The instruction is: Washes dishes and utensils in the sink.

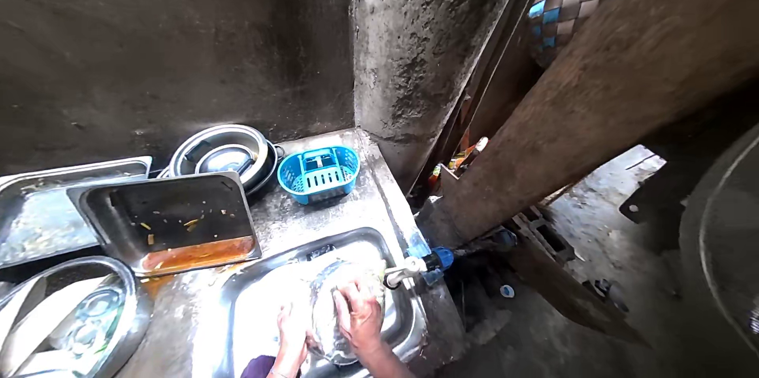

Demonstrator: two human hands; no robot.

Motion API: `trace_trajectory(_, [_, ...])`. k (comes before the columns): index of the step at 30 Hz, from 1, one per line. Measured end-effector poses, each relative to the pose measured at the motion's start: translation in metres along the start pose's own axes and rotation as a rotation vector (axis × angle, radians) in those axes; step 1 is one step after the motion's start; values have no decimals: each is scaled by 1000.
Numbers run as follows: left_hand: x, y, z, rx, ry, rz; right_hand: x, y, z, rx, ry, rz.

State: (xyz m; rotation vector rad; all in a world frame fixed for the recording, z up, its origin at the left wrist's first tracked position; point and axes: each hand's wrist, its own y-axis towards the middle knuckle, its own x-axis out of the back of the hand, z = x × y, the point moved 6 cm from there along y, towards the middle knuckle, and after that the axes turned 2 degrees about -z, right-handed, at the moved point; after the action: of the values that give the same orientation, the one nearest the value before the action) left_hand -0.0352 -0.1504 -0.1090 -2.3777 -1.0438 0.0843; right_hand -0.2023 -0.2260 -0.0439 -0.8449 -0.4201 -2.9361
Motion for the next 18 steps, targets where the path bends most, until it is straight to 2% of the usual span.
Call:
trace_trajectory(1, [-1,7,5,-19,-15,-11,2,3,-7,-36,-40,24])
trace_trajectory(3, [1,12,11,-38,14,-36,13,9,-40,-346,-165,129])
trace_trajectory(4, [2,11,11,-37,18,-34,17,12,-49,-434,-178,132])
trace_trajectory(5, [3,10,11,-40,36,-31,17,13,-45,-423,-163,114])
trace_trajectory(8, [4,7,11,-35,56,-18,8,9,-16,-204,-1,20])
trace_trajectory(12, [10,0,0,47,56,19,18,9,-47,-461,-172,111])
trace_trajectory(13, [10,-1,-4,78,73,72,19,12,-41,-437,-148,77])
trace_trajectory(16, [15,8,18,-23,79,19,11,11,-22,-270,-13,-35])
trace_trajectory(18, [12,8,12,-23,71,28,14,11,-37,-382,-114,41])
